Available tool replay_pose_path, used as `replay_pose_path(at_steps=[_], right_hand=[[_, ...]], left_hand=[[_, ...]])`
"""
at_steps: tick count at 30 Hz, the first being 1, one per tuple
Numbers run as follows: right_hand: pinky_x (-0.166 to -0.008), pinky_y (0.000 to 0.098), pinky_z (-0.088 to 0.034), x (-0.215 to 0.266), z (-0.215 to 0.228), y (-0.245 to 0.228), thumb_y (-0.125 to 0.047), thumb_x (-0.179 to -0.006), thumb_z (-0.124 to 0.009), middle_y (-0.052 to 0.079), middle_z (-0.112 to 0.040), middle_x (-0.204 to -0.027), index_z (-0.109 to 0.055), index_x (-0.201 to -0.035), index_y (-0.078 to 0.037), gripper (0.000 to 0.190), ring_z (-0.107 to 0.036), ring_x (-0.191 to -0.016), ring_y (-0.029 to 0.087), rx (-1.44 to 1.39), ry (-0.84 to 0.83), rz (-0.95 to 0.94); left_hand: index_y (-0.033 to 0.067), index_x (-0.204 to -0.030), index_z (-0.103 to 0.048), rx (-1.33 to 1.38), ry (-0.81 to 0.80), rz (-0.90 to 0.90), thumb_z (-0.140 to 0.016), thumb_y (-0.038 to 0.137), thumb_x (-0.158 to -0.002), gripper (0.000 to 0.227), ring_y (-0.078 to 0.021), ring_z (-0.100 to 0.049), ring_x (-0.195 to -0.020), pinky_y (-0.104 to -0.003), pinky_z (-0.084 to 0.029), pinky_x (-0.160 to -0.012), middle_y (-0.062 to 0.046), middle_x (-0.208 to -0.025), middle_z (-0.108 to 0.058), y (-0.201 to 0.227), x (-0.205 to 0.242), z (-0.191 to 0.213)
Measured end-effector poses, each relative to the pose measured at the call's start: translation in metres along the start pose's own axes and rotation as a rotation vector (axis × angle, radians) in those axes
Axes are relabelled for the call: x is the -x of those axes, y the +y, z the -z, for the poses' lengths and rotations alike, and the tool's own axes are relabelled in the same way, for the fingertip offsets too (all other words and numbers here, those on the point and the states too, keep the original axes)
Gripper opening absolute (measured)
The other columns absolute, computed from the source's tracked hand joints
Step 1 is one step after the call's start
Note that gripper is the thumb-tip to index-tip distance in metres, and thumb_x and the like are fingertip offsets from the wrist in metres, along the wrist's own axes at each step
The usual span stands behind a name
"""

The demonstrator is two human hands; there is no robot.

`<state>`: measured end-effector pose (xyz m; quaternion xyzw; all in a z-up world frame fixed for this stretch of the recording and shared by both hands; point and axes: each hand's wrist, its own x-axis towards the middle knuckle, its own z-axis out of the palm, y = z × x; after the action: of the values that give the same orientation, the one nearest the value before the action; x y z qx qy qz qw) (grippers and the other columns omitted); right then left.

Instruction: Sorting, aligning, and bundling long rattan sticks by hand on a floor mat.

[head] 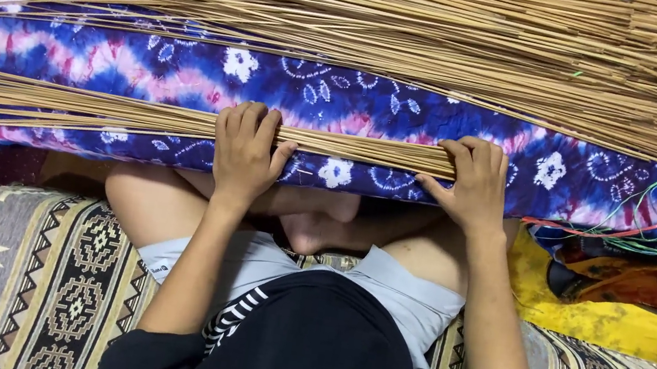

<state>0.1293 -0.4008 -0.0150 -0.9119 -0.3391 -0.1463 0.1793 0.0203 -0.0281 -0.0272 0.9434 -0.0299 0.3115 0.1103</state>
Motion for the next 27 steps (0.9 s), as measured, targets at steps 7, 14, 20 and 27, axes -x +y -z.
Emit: replay_pose_path(at_steps=[7,14,20,27], right_hand=[[-0.103,0.0460,-0.039,-0.001,-0.002,0.013,-0.075,-0.103,-0.037,0.006,-0.057,-0.122,-0.066,-0.133,-0.021,0.068,-0.053,-0.116,0.032,-0.181,0.010,-0.079],[-0.106,0.0489,-0.040,-0.035,0.020,0.027,-0.019,-0.110,-0.054,0.013,-0.061,-0.123,-0.071,-0.126,-0.011,0.025,-0.056,-0.121,0.037,-0.424,0.032,-0.271],[-0.096,0.0456,-0.045,-0.050,0.011,0.048,-0.007,-0.098,-0.072,0.005,-0.062,-0.115,-0.075,-0.119,-0.018,0.023,-0.058,-0.113,0.031,0.048,-0.068,-0.166],[-0.092,0.0443,-0.045,-0.053,-0.008,0.065,-0.018,-0.098,-0.080,0.002,-0.056,-0.104,-0.069,-0.100,-0.017,0.011,-0.056,-0.107,0.030,0.214,-0.105,-0.167]], left_hand=[[0.0064,-0.120,-0.067,0.010,0.023,0.032,-0.040,0.065,-0.107,0.066,-0.0335,-0.059,-0.116,-0.049,-0.042,-0.103,-0.014,-0.115,-0.062,-0.002,0.004,-0.004],[0.0061,-0.120,-0.066,0.020,0.038,0.039,-0.034,0.065,-0.108,0.068,-0.0350,-0.059,-0.120,-0.048,-0.044,-0.102,-0.015,-0.116,-0.061,-0.002,0.006,-0.005],[0.0056,-0.119,-0.066,0.033,0.056,0.042,-0.035,0.065,-0.108,0.068,-0.0365,-0.060,-0.119,-0.049,-0.045,-0.101,-0.016,-0.115,-0.061,-0.003,0.004,-0.006],[0.0064,-0.118,-0.066,0.030,0.056,0.039,-0.037,0.063,-0.108,0.065,-0.0361,-0.060,-0.118,-0.049,-0.045,-0.100,-0.015,-0.114,-0.061,-0.001,0.003,-0.003]])
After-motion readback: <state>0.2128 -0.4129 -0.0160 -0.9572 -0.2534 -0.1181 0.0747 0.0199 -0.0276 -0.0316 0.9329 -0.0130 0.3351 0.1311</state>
